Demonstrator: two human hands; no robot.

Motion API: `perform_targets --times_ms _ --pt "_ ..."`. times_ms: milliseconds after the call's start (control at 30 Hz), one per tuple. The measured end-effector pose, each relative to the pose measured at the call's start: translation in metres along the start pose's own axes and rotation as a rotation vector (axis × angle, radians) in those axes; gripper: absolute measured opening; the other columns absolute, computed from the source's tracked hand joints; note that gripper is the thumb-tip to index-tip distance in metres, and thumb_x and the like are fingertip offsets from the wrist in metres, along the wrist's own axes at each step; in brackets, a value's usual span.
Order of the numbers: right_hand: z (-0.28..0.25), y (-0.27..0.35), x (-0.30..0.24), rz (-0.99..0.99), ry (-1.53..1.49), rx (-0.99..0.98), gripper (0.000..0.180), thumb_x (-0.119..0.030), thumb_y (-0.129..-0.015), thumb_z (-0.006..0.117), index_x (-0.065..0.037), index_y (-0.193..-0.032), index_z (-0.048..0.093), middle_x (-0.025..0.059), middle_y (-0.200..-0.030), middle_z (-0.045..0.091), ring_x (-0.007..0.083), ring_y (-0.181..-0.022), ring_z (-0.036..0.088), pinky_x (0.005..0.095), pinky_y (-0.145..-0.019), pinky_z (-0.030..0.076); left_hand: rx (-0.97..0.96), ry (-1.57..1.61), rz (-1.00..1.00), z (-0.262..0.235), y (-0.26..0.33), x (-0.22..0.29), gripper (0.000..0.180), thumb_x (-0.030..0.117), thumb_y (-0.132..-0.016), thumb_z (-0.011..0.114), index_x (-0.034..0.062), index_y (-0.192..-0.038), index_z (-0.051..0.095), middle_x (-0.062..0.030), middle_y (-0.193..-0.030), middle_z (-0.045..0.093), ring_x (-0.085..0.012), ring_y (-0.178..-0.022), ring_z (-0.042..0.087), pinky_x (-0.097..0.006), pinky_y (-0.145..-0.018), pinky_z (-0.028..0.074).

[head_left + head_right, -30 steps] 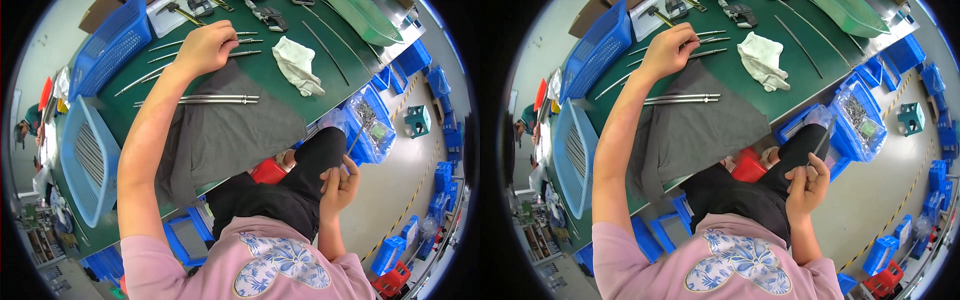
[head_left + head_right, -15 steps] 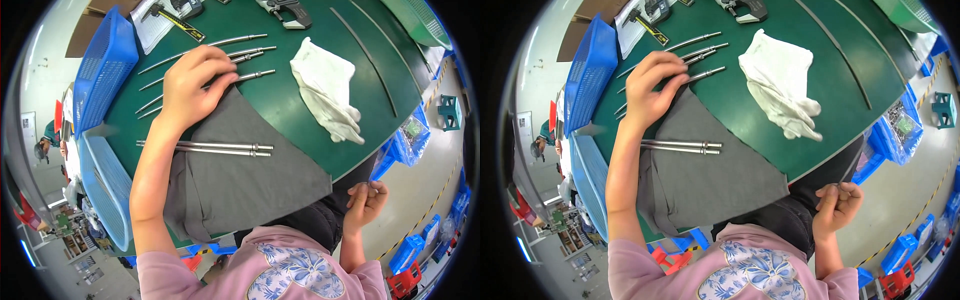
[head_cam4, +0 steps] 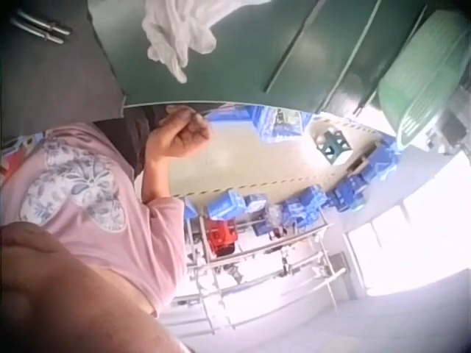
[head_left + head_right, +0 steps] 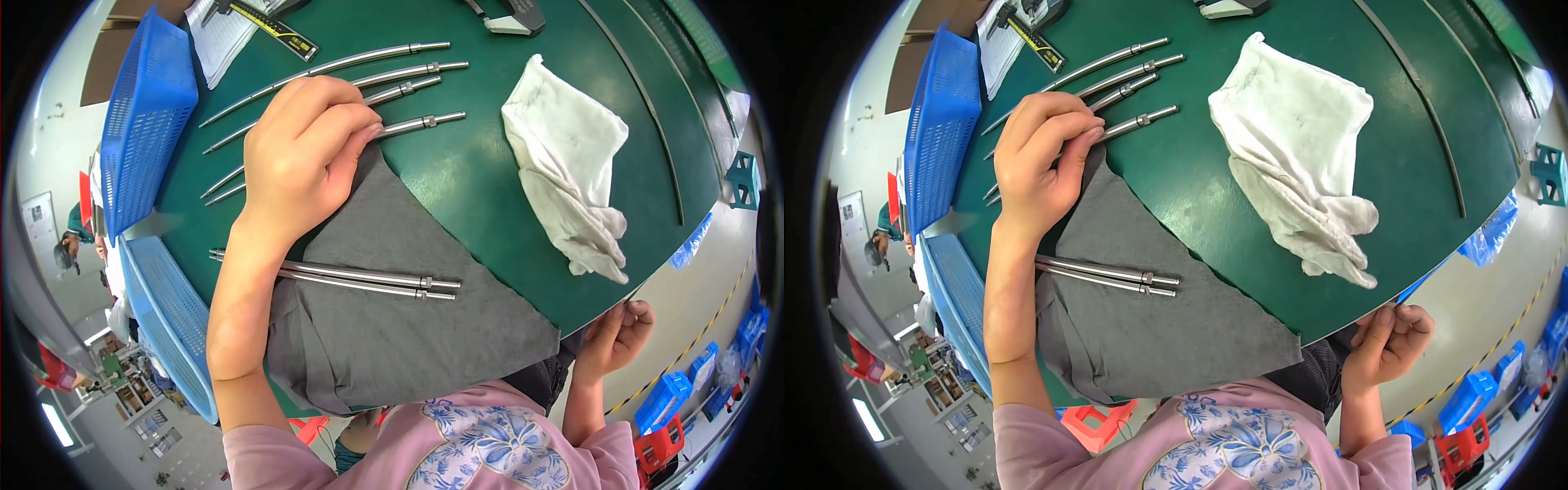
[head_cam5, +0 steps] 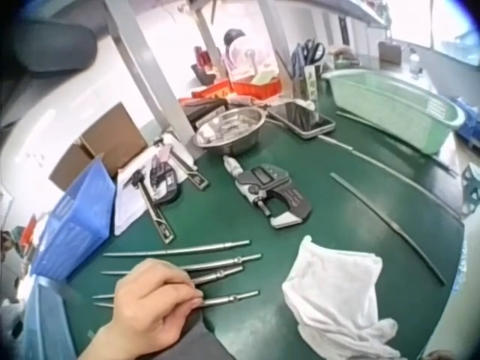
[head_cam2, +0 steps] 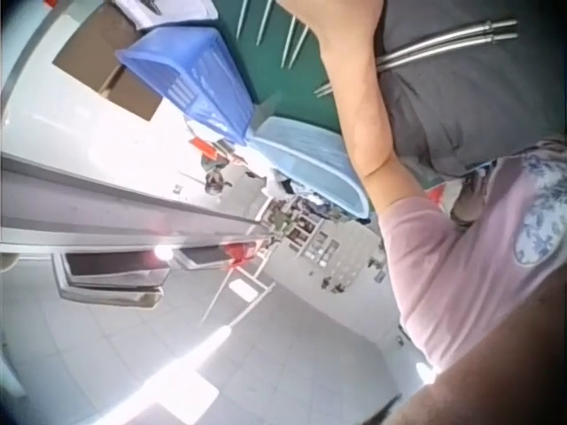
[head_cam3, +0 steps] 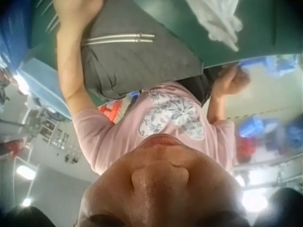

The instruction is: Filing a small metal component at the end of a long rod at a factory workbench.

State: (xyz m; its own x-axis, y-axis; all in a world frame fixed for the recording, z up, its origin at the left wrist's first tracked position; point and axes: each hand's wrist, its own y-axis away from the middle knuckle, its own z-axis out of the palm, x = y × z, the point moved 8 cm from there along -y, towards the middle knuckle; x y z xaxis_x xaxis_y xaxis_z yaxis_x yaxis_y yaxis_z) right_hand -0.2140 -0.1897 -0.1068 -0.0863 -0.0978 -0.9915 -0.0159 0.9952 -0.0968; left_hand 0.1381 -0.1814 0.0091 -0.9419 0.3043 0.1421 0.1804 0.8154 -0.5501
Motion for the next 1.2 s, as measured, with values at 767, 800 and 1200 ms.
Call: perform_targets --times_ms 767,800,1200 --pt "-0.001 0.003 -0.003 -0.019 0.032 -0.021 0.013 0.001 -0.096 0.046 -0.003 -0.107 0.040 0.0085 -0.069 0.055 0.0062 -0.052 0.046 0.0155 -0.043 0.031 -0.142 0.056 -0.130 -0.013 0.006 -0.006 0.016 -0.002 -0.067 0.068 0.0038 -0.081 0.062 -0.0071 -0.087 0.058 -0.0242 -0.078 0.057 -0.034 -0.065 0.047" --pt "0.000 0.004 -0.004 -0.025 0.030 -0.020 0.013 0.001 -0.096 0.046 -0.003 -0.107 0.040 0.0085 -0.069 0.055 0.0062 -0.052 0.046 0.0155 -0.043 0.031 -0.171 0.079 -0.121 -0.012 0.006 -0.005 0.016 -0.002 -0.067 0.068 0.0032 -0.081 0.062 -0.0075 -0.088 0.057 -0.0244 -0.078 0.057 -0.034 -0.066 0.047" --pt "0.001 0.014 -0.012 -0.086 -0.046 -0.020 0.016 0.004 -0.094 0.046 -0.003 -0.109 0.041 0.0086 -0.071 0.057 0.0063 -0.053 0.049 0.0153 -0.042 0.032 -0.098 -0.200 -0.064 -0.014 0.003 -0.011 0.012 0.001 -0.072 0.068 0.0041 -0.083 0.064 -0.0062 -0.088 0.060 -0.0274 -0.080 0.059 -0.035 -0.069 0.049"
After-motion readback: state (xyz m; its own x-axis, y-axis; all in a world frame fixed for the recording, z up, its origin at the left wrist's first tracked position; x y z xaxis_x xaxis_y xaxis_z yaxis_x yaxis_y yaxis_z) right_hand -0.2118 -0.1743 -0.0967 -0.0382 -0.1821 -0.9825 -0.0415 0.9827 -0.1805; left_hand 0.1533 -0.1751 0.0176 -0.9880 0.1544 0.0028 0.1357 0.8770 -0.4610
